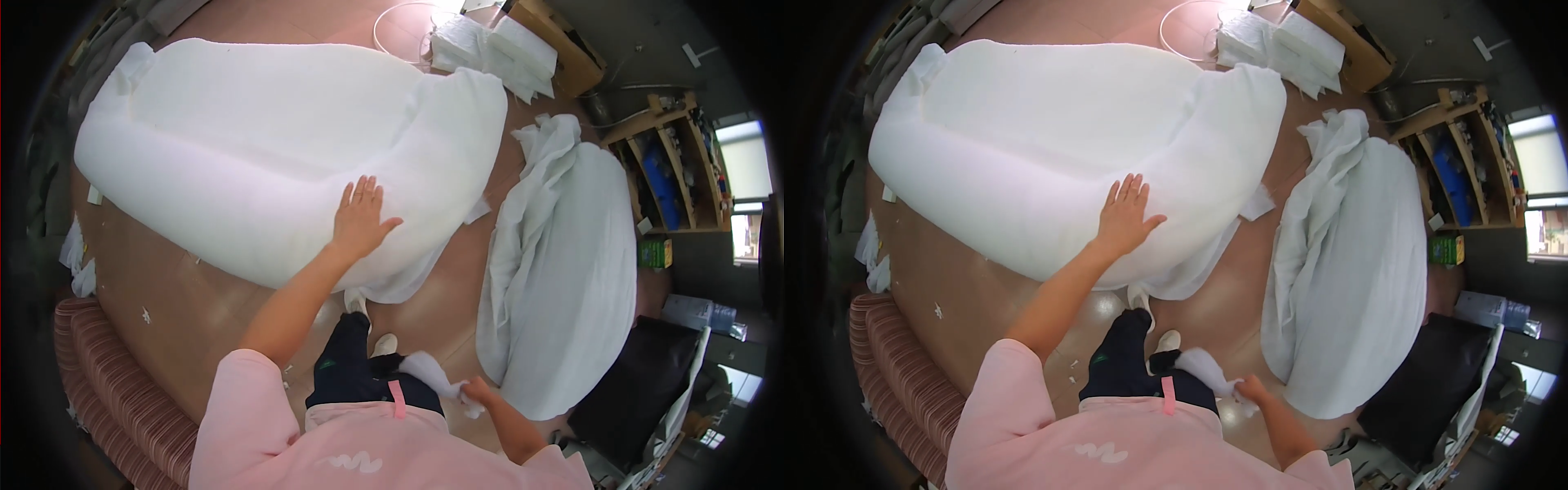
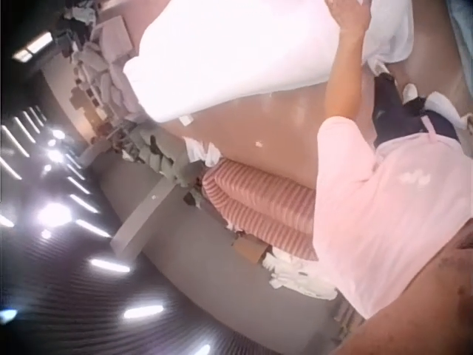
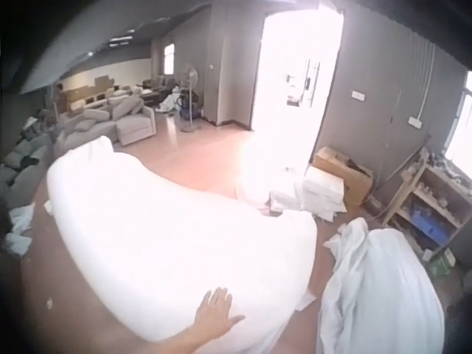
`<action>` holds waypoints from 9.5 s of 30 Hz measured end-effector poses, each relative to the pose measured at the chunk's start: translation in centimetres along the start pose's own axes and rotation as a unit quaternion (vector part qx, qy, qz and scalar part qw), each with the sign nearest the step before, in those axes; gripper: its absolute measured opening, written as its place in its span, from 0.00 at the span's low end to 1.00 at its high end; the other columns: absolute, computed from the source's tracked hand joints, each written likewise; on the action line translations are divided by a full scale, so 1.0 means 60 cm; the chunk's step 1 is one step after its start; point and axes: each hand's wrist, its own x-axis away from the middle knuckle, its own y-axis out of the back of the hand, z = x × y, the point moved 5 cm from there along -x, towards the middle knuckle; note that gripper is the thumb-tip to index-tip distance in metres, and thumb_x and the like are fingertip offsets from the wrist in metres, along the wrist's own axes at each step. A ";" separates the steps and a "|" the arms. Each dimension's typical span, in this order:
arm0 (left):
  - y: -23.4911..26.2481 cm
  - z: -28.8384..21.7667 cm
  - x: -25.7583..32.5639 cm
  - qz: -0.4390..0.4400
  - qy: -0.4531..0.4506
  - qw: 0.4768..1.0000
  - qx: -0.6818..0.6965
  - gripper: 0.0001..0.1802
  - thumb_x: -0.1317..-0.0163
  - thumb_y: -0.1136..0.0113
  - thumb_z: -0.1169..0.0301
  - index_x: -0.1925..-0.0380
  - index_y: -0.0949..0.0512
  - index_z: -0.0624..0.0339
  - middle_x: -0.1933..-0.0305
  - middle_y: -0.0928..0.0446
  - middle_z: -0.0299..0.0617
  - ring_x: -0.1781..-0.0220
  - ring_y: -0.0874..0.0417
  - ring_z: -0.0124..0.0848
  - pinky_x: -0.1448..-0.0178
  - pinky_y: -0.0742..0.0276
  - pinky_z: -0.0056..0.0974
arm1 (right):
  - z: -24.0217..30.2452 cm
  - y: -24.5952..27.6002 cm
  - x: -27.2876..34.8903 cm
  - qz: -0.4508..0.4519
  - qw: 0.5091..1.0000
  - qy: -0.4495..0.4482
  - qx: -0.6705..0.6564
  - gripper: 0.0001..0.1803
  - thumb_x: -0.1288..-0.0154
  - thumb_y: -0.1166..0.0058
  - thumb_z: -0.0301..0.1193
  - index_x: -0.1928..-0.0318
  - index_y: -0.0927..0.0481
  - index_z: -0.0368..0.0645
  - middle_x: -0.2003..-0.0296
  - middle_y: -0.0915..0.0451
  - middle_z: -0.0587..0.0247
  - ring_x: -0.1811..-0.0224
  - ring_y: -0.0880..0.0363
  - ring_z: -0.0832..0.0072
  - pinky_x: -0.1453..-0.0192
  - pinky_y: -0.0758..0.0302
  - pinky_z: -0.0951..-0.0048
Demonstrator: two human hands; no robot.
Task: The person is applying foam or batting to a large furniture component, possibly a sofa arm or backrest, and smoothing it over the edges.
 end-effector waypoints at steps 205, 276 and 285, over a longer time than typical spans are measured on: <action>-0.215 -0.027 -0.667 0.139 0.669 0.702 0.199 0.30 0.28 0.58 0.53 0.39 0.28 0.64 0.30 0.33 0.52 0.27 0.35 0.45 0.22 0.49 0.51 | 1.565 0.554 -0.576 0.261 0.663 0.500 0.493 0.19 0.32 0.46 0.30 0.41 0.23 0.46 0.44 0.21 0.58 0.42 0.24 0.57 0.41 0.25 0.59; -0.253 -0.019 -0.840 0.137 0.490 0.765 0.395 0.27 0.28 0.56 0.55 0.40 0.27 0.63 0.34 0.28 0.51 0.30 0.32 0.46 0.25 0.41 0.47 | 1.518 0.724 -0.791 0.324 0.744 0.051 0.583 0.22 0.31 0.44 0.49 0.51 0.16 0.44 0.68 0.18 0.67 0.62 0.21 0.82 0.49 0.26 0.73; -0.291 -0.035 -0.913 0.281 0.451 0.731 0.429 0.36 0.35 0.53 0.50 0.35 0.31 0.65 0.30 0.33 0.51 0.25 0.37 0.43 0.22 0.47 0.47 | 1.419 0.695 -0.792 0.367 0.758 0.203 0.499 0.17 0.33 0.42 0.42 0.61 0.16 0.39 0.66 0.16 0.48 0.62 0.18 0.58 0.52 0.24 0.62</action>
